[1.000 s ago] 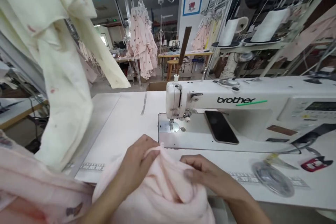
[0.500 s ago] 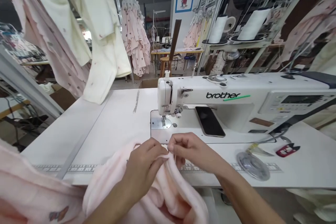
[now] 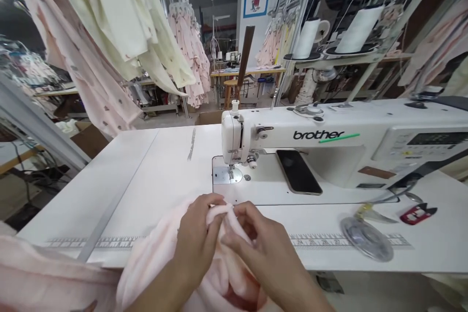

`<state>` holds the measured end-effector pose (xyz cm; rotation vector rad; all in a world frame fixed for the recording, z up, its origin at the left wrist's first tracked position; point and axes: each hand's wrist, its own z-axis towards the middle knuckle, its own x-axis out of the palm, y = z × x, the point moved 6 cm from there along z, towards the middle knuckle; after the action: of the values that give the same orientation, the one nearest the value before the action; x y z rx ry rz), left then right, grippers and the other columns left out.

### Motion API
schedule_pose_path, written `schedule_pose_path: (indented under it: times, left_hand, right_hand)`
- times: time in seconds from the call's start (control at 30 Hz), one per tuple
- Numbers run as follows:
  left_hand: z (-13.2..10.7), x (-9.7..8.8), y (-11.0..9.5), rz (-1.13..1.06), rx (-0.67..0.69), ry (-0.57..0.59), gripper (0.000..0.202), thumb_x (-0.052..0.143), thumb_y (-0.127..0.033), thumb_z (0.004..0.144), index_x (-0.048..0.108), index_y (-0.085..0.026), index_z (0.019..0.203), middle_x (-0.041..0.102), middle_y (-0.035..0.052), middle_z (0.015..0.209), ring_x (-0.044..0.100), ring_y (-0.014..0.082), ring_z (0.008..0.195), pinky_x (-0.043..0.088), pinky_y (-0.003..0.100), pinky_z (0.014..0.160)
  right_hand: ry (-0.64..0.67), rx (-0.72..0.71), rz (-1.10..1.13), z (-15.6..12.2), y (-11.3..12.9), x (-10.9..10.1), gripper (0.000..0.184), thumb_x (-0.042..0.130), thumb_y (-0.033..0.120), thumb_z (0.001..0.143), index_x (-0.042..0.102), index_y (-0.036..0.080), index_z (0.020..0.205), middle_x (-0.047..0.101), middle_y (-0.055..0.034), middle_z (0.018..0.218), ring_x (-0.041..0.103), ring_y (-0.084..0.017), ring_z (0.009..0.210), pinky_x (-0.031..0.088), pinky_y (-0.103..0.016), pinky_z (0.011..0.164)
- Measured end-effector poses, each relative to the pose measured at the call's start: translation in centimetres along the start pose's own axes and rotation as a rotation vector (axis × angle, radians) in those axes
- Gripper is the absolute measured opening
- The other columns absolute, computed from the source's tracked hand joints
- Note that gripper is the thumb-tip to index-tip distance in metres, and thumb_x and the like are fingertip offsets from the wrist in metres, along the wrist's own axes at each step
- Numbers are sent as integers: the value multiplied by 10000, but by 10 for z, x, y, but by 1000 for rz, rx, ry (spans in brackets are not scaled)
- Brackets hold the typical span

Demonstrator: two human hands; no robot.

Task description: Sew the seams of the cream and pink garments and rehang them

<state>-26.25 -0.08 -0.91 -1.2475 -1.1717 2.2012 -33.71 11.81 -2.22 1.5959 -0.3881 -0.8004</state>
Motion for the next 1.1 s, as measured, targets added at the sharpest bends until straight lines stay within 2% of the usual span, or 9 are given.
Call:
schedule_pose_path:
  times: [0.1, 0.23, 0.3, 0.4, 0.5, 0.73, 0.83, 0.97, 1.1]
  left_hand:
    - [7, 5, -2, -124, -82, 133, 264, 478, -273, 827, 562, -270, 1077, 575, 21, 930, 555, 166, 879, 445, 284, 761]
    - [22, 7, -10, -199, -142, 313, 182, 535, -341, 803, 641, -251, 919, 544, 33, 1005, 534, 174, 954, 443, 257, 746]
    - [31, 4, -13, -193, -152, 323, 133, 549, -308, 789, 634, -235, 860, 568, 23, 1001, 529, 173, 965, 429, 258, 766]
    - [44, 9, -10, -253, -205, 377, 127, 579, -308, 757, 587, -194, 810, 586, 3, 799, 536, 140, 759, 416, 236, 644]
    - [61, 24, 5, -359, -268, 407, 220, 660, -331, 679, 546, -163, 762, 538, -17, 681, 485, 104, 620, 382, 209, 552]
    - [87, 66, 65, -532, -460, 474, 326, 692, -389, 645, 530, -149, 796, 570, -1, 736, 537, 119, 671, 407, 231, 623]
    - [96, 66, 70, -312, -368, 505, 235, 570, -365, 742, 541, -156, 847, 572, 13, 769, 539, 148, 726, 398, 257, 652]
    - [112, 64, 67, 159, -155, 403, 167, 453, -272, 774, 578, -183, 840, 575, 40, 879, 539, 192, 832, 383, 309, 743]
    - [121, 72, 70, 297, -173, 390, 155, 456, -280, 747, 583, -205, 797, 626, 39, 904, 567, 219, 860, 388, 318, 735]
  right_hand:
    - [15, -121, -39, 5, 6, -2, 174, 427, 329, 891, 572, 234, 876, 609, 18, 762, 542, -149, 687, 388, -248, 617]
    - [57, -297, -63, 19, 10, -10, 194, 432, 268, 895, 624, 241, 894, 642, 4, 880, 578, -155, 805, 406, -255, 712]
    - [-12, -227, -68, 26, 5, -19, 145, 497, 270, 857, 636, 233, 840, 651, 6, 820, 581, -162, 758, 409, -257, 673]
    - [-122, -90, 7, 33, -5, -28, 125, 586, 319, 788, 610, 215, 723, 627, 18, 709, 564, -161, 689, 396, -244, 596]
    - [-159, -69, 12, 43, -14, -31, 195, 572, 371, 786, 572, 206, 683, 587, 22, 667, 528, -152, 656, 365, -239, 563]
    - [-163, 57, -402, 90, -47, -36, 199, 488, 318, 790, 500, 207, 625, 550, 28, 621, 490, -151, 628, 316, -247, 571]
    - [-133, 92, -475, 106, -54, -34, 206, 486, 317, 773, 468, 209, 599, 538, 25, 602, 492, -155, 618, 310, -245, 563]
    - [-112, 136, -586, 119, -62, -32, 152, 462, 265, 764, 470, 211, 621, 515, 16, 563, 476, -163, 560, 272, -261, 540]
    - [-92, 154, -709, 125, -65, -34, 122, 449, 227, 765, 523, 203, 670, 571, -24, 639, 519, -194, 615, 269, -278, 548]
